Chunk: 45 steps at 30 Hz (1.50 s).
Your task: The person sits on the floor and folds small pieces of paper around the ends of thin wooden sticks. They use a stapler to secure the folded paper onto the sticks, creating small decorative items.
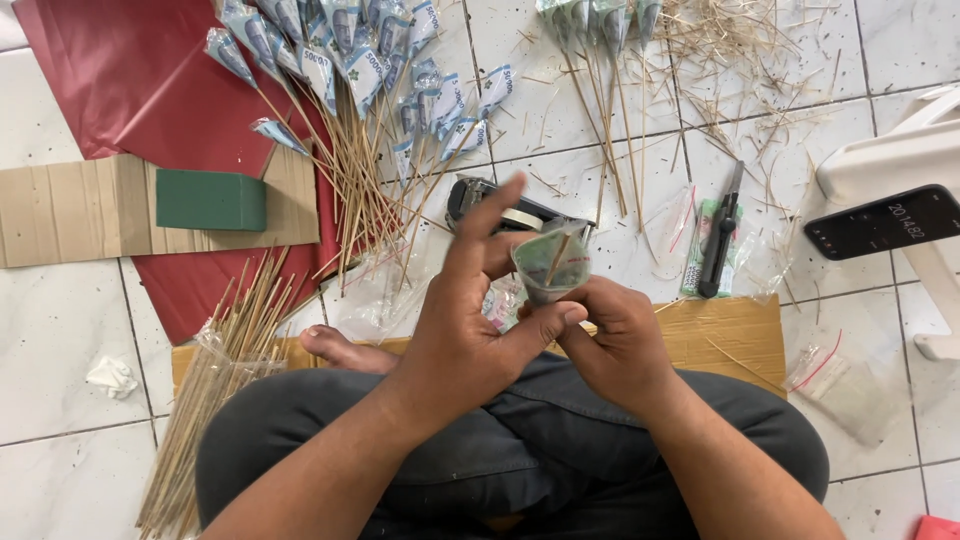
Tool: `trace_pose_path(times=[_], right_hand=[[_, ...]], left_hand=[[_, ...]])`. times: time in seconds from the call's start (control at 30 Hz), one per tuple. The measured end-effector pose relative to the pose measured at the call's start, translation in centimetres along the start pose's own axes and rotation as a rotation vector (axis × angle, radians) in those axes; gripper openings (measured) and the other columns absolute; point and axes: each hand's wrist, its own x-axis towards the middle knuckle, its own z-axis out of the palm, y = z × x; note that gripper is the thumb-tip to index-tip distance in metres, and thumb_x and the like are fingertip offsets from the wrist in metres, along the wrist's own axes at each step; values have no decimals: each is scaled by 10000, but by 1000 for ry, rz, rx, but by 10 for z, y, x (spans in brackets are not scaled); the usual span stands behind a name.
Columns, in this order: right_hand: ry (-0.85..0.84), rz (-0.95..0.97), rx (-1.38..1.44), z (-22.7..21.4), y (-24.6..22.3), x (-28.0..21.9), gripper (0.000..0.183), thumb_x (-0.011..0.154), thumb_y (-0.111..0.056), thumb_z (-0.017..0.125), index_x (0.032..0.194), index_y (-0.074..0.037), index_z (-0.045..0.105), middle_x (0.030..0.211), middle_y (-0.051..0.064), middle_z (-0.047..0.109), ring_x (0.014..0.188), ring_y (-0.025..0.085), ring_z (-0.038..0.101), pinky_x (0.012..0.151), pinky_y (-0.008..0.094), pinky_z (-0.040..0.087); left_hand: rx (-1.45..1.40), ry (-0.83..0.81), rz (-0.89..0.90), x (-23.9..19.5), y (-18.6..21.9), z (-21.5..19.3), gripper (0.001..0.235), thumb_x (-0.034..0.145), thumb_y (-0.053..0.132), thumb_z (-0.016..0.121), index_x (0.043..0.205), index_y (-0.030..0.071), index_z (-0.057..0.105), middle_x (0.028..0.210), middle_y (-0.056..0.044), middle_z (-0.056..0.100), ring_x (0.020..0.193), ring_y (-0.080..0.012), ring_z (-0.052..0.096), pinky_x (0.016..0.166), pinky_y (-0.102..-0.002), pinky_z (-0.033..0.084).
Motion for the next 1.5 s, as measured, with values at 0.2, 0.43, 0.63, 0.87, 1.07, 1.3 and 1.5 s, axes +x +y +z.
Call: trace_pose_path(times=[0.2, 0.43, 0.63, 0.87, 1.07, 1.3, 1.5], right_hand=[[27, -52, -104, -1, 7, 1, 137, 1001, -150, 621, 1015, -84, 741, 947, 39, 770, 829, 188, 722, 705, 320, 542], [64, -122, -191, 3, 25, -6, 227, 871, 28, 526, 1049, -46, 648, 893, 81, 667, 756, 233, 629, 647, 345, 487], [44, -296, -193, 0, 8, 3, 180, 899, -100, 747, 1019, 0, 657, 1006, 132, 715, 842, 247, 730, 704, 332, 582], [-3, -292, -39, -3, -3, 5, 266, 977, -227, 669, 1136, -15, 646, 1141, 188, 718, 1069, 329, 772, 940, 429, 646], [8, -247, -57, 0, -4, 7, 204, 987, -207, 654, 1092, -33, 666, 1118, 159, 718, 1095, 321, 772, 949, 397, 652], [20, -268, -92, -1, -4, 11, 102, 995, 17, 619, 1064, -36, 671, 1085, 147, 718, 1104, 316, 771, 921, 355, 643], [34, -244, -94, -2, -3, 10, 244, 981, -245, 659, 1094, -29, 674, 1108, 153, 727, 1081, 303, 769, 929, 395, 644]], left_hand=[[206, 96, 108, -1, -3, 1, 279, 900, 199, 793, 1156, 128, 710, 1111, 5, 782, 1048, -121, 743, 903, -287, 601], [338, 174, 275, -9, -14, 4, 285, 895, 242, 828, 1131, 149, 696, 1037, 31, 771, 897, -127, 740, 781, -267, 576], [451, 108, 585, -17, -25, 0, 269, 1009, 160, 738, 1261, 152, 646, 1171, 7, 741, 999, -255, 778, 882, -396, 618], [391, 40, 775, -17, -13, -1, 210, 1072, 141, 628, 1248, 26, 615, 1175, -149, 738, 1033, -305, 785, 910, -448, 669], [373, 49, 829, -18, -9, -3, 202, 1087, 146, 580, 1221, -3, 611, 1105, -148, 733, 985, -305, 776, 888, -464, 672], [376, 1, 862, -18, -4, -6, 199, 1100, 95, 591, 1272, -5, 586, 1158, -142, 717, 1016, -320, 764, 898, -452, 658], [395, -27, 775, -18, -15, -6, 300, 1090, -84, 493, 1351, 57, 534, 1172, -162, 689, 1006, -336, 728, 886, -466, 636]])
